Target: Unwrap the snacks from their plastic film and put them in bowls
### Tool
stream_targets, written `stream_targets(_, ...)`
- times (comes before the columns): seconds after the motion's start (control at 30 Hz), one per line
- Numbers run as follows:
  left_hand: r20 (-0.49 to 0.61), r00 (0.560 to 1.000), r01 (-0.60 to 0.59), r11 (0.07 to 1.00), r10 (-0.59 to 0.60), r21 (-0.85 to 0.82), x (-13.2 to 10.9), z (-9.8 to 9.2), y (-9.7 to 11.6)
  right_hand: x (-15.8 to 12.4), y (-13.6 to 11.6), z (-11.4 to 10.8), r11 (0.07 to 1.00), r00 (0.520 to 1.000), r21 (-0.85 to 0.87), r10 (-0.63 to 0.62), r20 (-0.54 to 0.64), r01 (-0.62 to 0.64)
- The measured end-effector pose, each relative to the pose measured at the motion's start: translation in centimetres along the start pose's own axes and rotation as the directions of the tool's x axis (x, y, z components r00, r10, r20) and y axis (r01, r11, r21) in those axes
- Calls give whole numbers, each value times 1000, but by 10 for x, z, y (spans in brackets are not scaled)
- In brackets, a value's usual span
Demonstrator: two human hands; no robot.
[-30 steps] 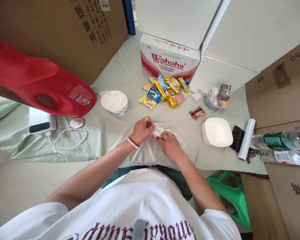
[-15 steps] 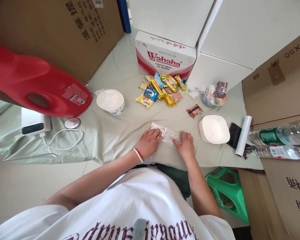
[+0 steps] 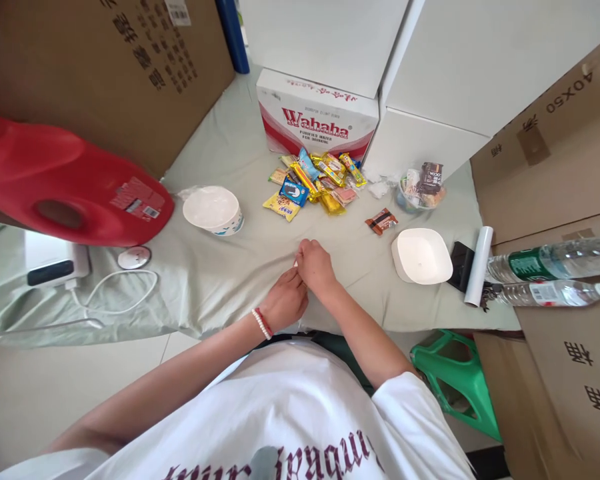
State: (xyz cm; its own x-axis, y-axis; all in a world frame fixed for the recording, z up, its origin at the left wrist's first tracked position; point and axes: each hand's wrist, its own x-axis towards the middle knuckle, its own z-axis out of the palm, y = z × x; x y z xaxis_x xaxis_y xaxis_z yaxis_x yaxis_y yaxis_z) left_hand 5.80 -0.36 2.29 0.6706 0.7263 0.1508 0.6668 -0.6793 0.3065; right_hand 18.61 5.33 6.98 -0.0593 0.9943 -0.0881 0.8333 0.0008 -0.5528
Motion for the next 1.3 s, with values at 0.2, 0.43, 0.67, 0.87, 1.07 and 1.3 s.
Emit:
stream_targets(0.2, -167, 983, 56, 994, -70, -89, -60, -18, -24, -22, -11, 24, 977, 982, -116, -170, 77, 178)
stream_targets(0.43, -367, 905, 212, 976, -214, -48, -93, -15, -53, -42, 9, 31, 914, 949, -260, -308, 60, 313)
stream_targets(0.67, -352, 920, 192, 981, -174, 19, -86, -7, -49, -17, 52, -13, 955, 933, -190, -270, -239, 228)
stream_targets(0.87, -394, 910, 154, 988, -132, 24, -88, -8, -49, 80, 131, -161, 988, 748, -107, 11, -664, -110)
stream_targets(1.07, -413, 900, 166, 986, -140, 29, -87, -8, -48, 174, 163, -243, 843, 698, -168, 293, -653, -512)
stream_targets(1.3, -400, 903, 179, 984, -157, 17, -87, -10, -47, 214, 180, -223, 625, 877, -625, 240, -416, -467)
